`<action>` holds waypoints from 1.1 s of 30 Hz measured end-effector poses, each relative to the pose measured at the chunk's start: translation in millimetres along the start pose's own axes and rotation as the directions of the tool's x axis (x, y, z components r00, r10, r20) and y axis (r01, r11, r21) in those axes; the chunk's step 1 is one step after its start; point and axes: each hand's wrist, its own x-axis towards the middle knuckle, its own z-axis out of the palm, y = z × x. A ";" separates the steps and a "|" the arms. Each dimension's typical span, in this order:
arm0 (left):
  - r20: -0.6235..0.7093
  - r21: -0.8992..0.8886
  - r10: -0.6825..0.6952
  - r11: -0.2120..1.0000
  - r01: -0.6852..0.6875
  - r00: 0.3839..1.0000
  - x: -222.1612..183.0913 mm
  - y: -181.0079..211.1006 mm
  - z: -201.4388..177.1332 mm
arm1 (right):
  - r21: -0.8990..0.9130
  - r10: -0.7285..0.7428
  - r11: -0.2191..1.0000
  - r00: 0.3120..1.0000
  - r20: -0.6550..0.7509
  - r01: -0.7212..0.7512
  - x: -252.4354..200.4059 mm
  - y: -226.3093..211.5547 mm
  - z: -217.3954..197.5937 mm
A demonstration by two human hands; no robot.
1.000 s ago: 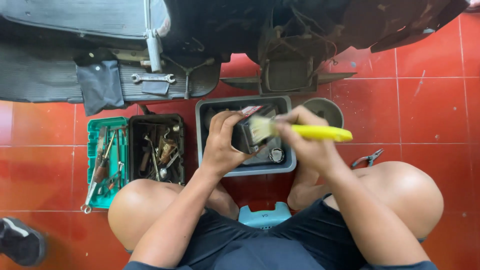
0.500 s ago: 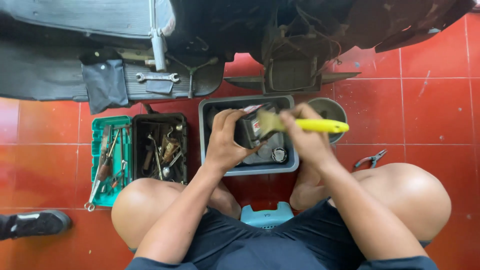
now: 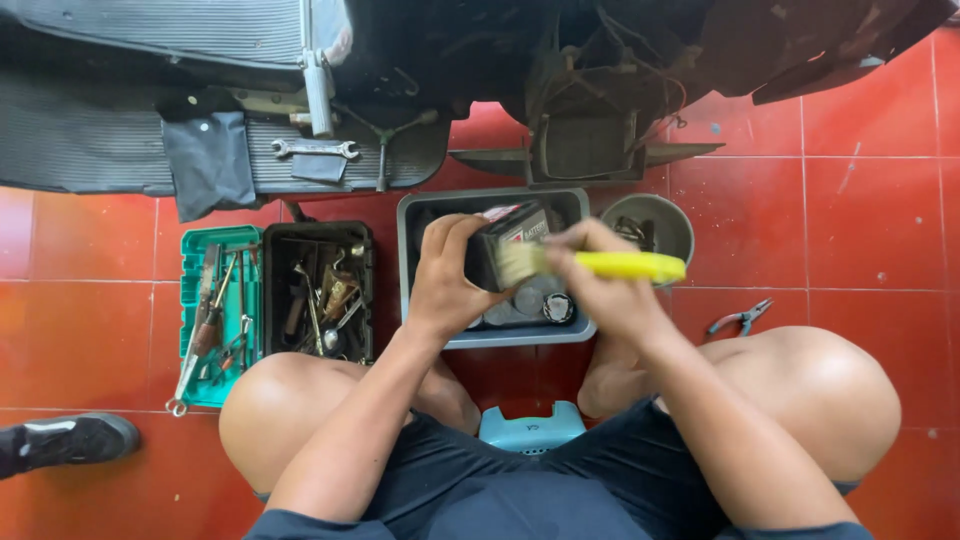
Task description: The person is cleaning a motorcycle battery and its terminals with a brush and cloth, while also inspecting and sorting small mechanical parts in a tray.
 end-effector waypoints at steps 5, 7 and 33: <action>-0.034 0.018 0.051 0.999 -0.051 0.998 8.4 8.8 -12.2 | -0.406 0.074 0.907 0.992 -0.099 -0.109 29.1 18.4 -36.3; -0.041 -0.007 0.028 1.000 -0.029 0.999 8.4 10.8 -14.8 | -0.320 0.013 0.946 0.991 -0.135 -0.056 17.1 6.1 -24.6; -0.055 -0.111 -0.119 0.987 0.112 0.991 28.6 29.1 -41.2 | 0.014 -0.097 0.994 0.929 -0.358 0.109 1.7 -24.0 -62.5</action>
